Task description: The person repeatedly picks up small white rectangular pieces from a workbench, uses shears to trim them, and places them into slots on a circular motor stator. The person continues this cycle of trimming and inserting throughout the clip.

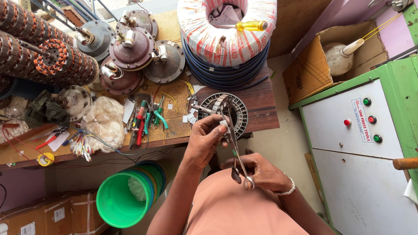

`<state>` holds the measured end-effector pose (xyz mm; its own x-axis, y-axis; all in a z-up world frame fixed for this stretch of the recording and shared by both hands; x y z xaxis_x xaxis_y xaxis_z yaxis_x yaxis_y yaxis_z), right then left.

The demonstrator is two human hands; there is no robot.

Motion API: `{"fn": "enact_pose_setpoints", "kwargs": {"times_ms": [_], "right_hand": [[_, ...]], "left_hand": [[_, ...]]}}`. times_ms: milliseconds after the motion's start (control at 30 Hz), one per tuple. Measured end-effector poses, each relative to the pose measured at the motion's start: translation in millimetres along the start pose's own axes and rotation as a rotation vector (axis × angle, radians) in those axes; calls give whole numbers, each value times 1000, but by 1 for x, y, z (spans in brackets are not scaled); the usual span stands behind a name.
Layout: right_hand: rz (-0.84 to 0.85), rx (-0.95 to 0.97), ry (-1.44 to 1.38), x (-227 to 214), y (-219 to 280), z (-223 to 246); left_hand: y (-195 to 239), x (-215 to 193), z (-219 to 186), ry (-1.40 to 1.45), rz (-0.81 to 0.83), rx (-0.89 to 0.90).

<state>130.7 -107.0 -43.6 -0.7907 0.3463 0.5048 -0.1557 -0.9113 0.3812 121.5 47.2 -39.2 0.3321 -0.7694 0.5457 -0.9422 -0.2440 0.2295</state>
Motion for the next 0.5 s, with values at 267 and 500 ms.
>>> {"fn": "enact_pose_setpoints", "kwargs": {"times_ms": [267,500], "right_hand": [[-41,39,-27,2,-3,0],[-49,48,-4,1,-7,-1]], "left_hand": [[1,-9,-4,-54,-41,39],[3,-15,-10,-59,-46,51]]}}
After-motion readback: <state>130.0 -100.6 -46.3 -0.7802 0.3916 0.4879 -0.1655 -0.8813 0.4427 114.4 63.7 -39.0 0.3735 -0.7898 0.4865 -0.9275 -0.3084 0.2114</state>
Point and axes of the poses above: each hand's wrist, its own y-axis away from the middle knuckle, its own x-axis out of the palm, z = x × y, the point moved 8 cm from there along -y, towards the middle knuckle, and after that the axes turned 7 degrees about -y, right-handed, at the moved point
